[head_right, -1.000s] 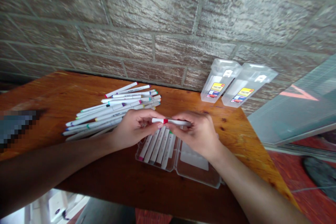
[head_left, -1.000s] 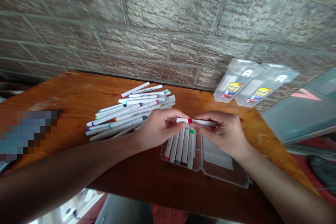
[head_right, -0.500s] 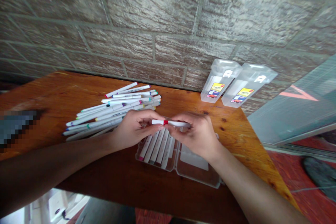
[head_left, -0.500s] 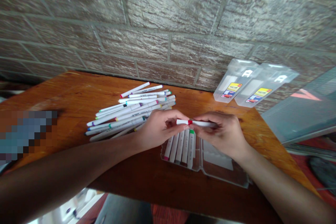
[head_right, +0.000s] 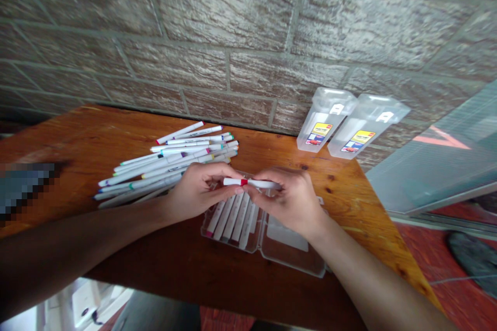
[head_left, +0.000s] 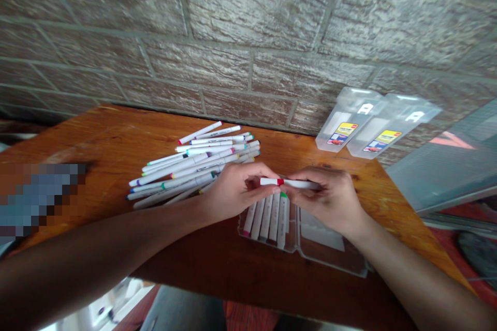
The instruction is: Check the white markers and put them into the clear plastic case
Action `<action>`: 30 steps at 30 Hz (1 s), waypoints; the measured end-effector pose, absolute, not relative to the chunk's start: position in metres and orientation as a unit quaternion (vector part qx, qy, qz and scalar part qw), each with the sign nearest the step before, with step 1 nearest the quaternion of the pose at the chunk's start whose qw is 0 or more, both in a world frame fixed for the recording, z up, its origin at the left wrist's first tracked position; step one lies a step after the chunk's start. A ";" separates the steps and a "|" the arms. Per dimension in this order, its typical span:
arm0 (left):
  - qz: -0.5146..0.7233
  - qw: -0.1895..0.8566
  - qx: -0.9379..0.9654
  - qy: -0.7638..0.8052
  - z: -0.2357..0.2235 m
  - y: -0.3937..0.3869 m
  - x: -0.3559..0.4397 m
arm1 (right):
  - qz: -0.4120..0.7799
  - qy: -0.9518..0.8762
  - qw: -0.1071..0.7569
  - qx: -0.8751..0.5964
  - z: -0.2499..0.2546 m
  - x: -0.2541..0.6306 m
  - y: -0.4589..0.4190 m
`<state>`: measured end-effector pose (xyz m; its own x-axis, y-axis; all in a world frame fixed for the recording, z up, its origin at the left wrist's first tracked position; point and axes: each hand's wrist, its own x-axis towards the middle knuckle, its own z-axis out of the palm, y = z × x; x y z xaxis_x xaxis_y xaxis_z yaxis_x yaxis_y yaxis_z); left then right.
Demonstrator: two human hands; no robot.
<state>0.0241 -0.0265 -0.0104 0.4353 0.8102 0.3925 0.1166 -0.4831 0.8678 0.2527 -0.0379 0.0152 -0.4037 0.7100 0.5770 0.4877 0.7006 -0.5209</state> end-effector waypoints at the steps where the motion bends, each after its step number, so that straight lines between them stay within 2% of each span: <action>1: 0.431 0.402 0.746 0.310 -0.010 -0.027 0.024 | 0.137 -0.829 0.406 -0.360 0.016 0.252 -0.038; 9: 0.428 0.395 0.744 0.328 -0.010 -0.027 0.024 | 0.171 -0.825 0.395 -0.366 0.014 0.252 -0.040; 13: 0.450 0.398 0.731 0.323 -0.009 -0.026 0.023 | 0.216 -0.786 0.419 -0.400 0.010 0.254 -0.037; 22: 0.479 0.509 0.651 0.295 -0.014 -0.016 0.025 | 0.298 -0.704 0.490 -0.419 0.013 0.254 -0.031; 30: 0.520 0.548 0.583 0.300 -0.007 -0.011 0.024 | 0.391 -0.652 0.494 -0.421 0.019 0.256 -0.030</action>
